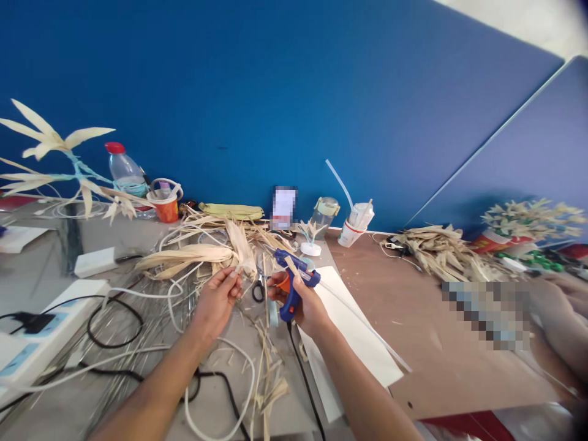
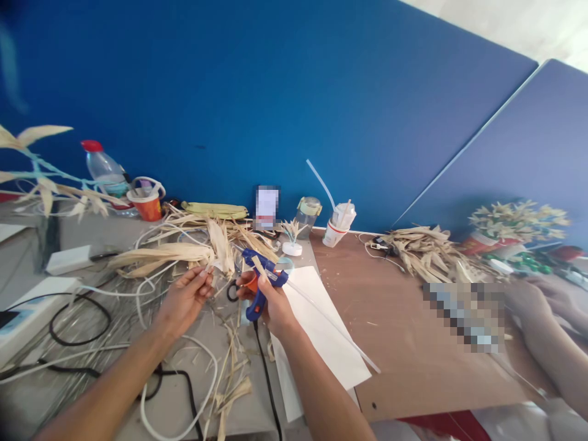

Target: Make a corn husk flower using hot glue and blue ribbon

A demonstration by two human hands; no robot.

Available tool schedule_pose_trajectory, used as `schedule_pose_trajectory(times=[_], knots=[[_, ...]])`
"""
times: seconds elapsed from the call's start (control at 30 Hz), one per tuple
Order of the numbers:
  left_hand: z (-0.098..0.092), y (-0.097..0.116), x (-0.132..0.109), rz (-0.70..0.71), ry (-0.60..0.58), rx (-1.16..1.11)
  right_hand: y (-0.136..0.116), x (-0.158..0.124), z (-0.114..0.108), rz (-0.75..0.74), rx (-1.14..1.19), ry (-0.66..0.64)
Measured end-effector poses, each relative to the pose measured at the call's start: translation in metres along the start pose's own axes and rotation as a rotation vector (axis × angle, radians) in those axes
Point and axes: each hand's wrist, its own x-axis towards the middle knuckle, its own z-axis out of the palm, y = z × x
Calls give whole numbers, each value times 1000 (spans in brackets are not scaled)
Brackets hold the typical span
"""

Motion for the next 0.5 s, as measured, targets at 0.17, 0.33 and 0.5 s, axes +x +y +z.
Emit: schedule_pose_trajectory(times=[0.17, 0.33, 0.5], knots=[[4, -2, -3, -11, -11, 30, 5, 0, 2, -5, 83, -76], [7, -4, -5, 18, -14, 77, 7, 2, 1, 4, 109, -97], [6, -2, -6, -24, -30, 33, -7, 7, -13, 51, 66, 59]])
